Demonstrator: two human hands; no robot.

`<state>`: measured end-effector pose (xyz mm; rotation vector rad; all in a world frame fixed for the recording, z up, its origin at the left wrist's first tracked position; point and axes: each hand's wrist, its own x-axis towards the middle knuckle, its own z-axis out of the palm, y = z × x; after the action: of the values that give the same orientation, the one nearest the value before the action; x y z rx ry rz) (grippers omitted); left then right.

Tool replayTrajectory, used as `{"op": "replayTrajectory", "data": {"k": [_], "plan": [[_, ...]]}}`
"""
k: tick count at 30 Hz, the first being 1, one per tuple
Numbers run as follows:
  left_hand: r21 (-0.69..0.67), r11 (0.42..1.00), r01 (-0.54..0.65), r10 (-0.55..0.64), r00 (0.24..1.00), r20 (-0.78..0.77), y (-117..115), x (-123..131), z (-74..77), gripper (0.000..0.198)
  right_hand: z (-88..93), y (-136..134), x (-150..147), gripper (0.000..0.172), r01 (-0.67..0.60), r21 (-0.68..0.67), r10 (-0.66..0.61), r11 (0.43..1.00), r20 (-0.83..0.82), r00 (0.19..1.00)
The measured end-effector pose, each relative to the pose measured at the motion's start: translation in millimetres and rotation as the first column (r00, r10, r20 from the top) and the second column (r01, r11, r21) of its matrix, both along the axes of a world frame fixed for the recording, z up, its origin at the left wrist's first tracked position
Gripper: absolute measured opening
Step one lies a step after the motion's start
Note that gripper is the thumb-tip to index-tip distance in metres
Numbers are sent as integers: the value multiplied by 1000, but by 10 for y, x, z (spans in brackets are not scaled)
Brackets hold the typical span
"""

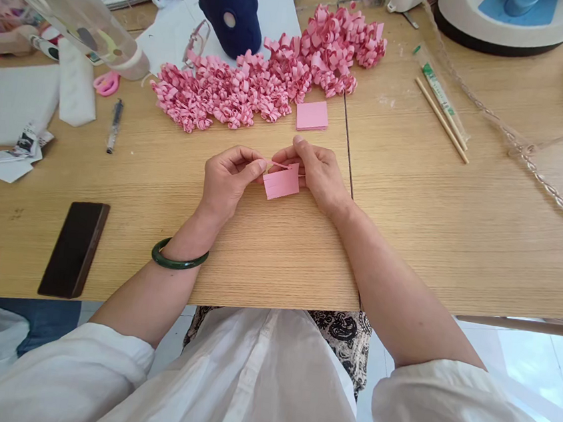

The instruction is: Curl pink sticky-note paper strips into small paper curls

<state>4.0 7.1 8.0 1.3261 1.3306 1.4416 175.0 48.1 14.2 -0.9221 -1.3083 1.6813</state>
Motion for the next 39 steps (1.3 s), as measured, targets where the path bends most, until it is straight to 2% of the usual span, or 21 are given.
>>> {"op": "replayTrajectory", "data": {"k": [8,13,19,23,30,39], "plan": [[10,1000,4,-4,1000,31,2,4,15,18,-4,11,7,66,-36,-2,36,999,-12,999],[-11,1000,-2,2,999,32,8,10,19,14,72,-44,-8,43,-42,126,38,991,35,999],[-40,999,5,-4,1000,29,-3,17,27,14,43,-57,-52,35,-49,145,46,988,28,999],[-14,999,49,-48,997,67,-16,14,35,25,3,-36,-49,30,-16,168,11,986,30,999],[-48,995,90,-82,986,142,-3,18,31,33,-13,-14,-38,28,-16,195,9,981,36,999],[-39,997,71,-66,991,113,-6,22,51,16,-13,-24,-41,31,-11,175,7,984,23,1000]]}}
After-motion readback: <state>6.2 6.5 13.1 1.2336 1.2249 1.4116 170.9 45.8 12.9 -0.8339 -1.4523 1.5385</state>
